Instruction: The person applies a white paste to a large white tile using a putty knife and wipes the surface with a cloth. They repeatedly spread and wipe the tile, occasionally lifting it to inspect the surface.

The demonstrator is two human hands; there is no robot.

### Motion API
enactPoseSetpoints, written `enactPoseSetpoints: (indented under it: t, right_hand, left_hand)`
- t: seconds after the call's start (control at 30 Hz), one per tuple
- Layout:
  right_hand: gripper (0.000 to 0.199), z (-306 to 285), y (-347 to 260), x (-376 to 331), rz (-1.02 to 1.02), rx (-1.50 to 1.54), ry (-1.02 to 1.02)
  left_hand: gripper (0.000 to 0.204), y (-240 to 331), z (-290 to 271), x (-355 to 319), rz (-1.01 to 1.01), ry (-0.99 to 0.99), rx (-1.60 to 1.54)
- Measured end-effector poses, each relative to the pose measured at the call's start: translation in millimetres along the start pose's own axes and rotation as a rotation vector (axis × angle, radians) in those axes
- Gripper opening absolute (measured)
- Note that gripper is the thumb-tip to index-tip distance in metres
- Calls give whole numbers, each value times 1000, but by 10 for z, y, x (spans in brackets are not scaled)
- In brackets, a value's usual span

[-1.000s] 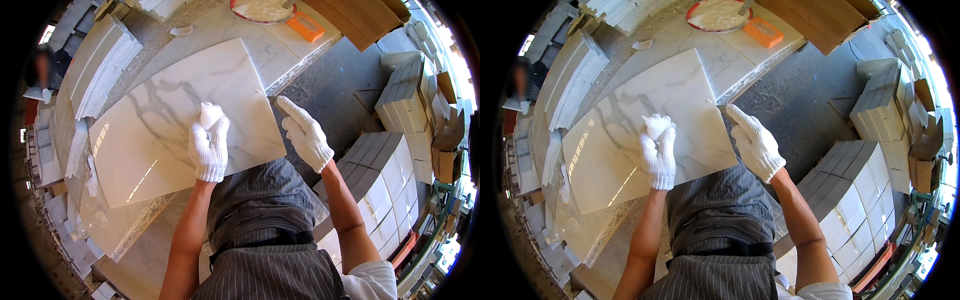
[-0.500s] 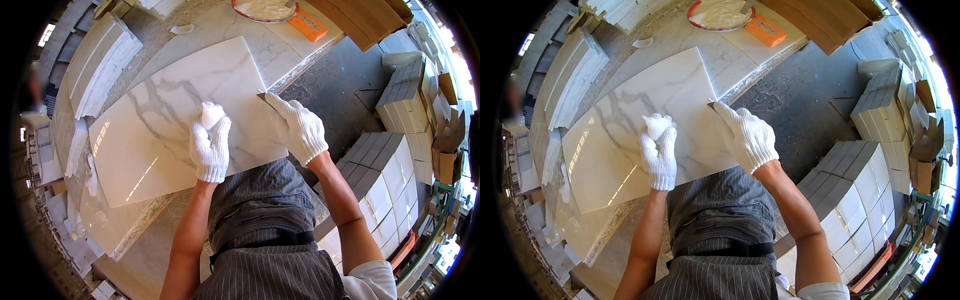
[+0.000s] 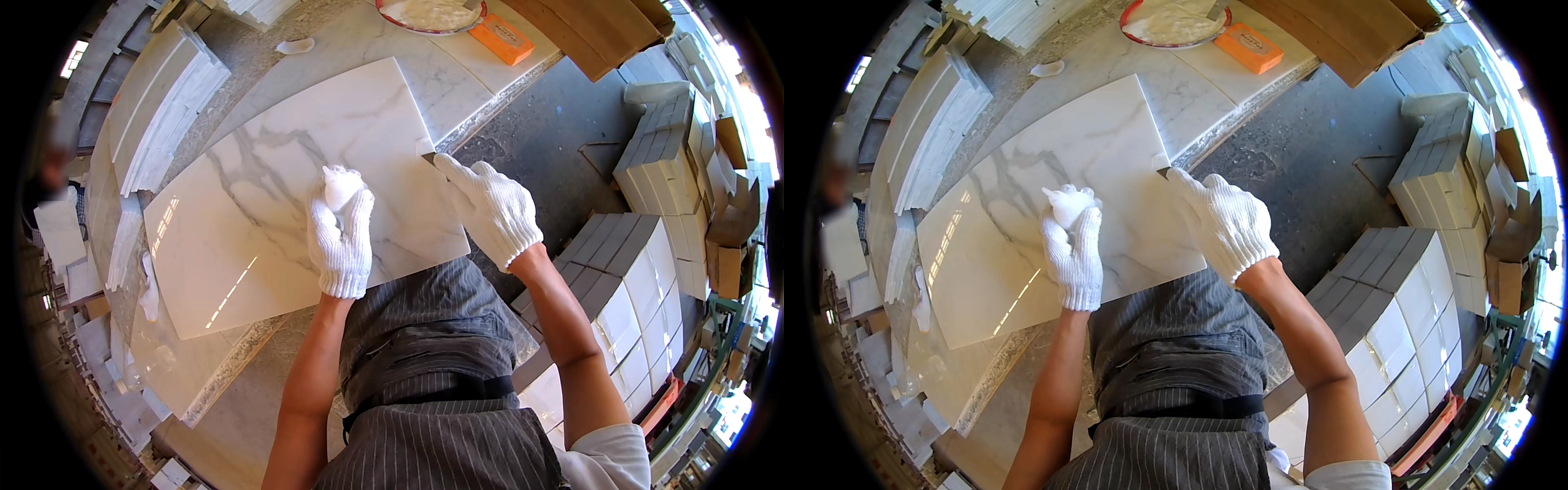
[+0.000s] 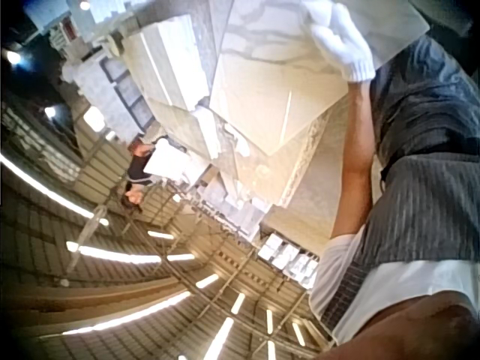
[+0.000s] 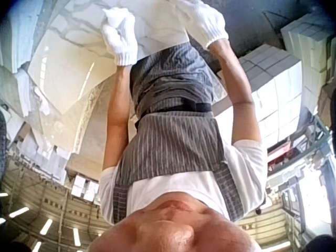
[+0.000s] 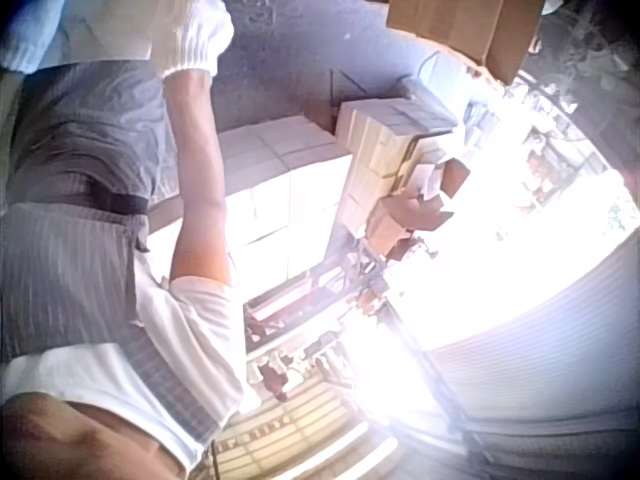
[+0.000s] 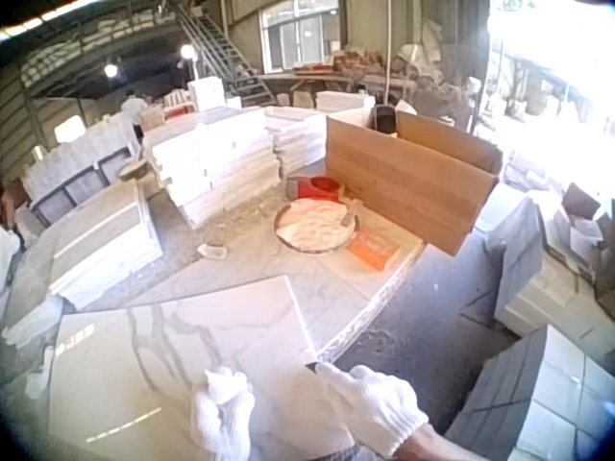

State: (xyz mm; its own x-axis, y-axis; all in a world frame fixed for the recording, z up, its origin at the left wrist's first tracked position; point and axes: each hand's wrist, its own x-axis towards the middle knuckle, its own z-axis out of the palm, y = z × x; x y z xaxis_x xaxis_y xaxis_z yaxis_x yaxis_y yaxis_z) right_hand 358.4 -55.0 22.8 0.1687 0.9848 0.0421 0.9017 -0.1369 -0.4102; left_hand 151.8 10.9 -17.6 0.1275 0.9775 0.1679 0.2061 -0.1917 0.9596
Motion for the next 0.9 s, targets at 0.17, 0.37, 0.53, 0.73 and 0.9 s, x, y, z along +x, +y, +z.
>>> enactPoseSetpoints:
  t: [0.17, 0.37, 0.53, 0.73, 0.9]
  right_hand:
    - [35, -46, 31, 134, 1, 116, 59]
    - [37, -29, 41, 71, -39, -42, -19]
    - [36, -101, 3, -14, -22, -10, -47]
    - [35, -3, 52, 141, -60, 90, 70]
    - [39, -119, -25, 44, -24, -82, -129]
  left_hand:
    - [37, 29, 9, 4, -10, 3, 10]
    - [38, 19, 22, 0, -7, 20, -55]
    - [38, 26, 24, 2, -5, 27, -84]
    - [38, 46, 34, 6, 24, 5, -9]
    - [38, 10, 27, -1, 7, 24, -48]
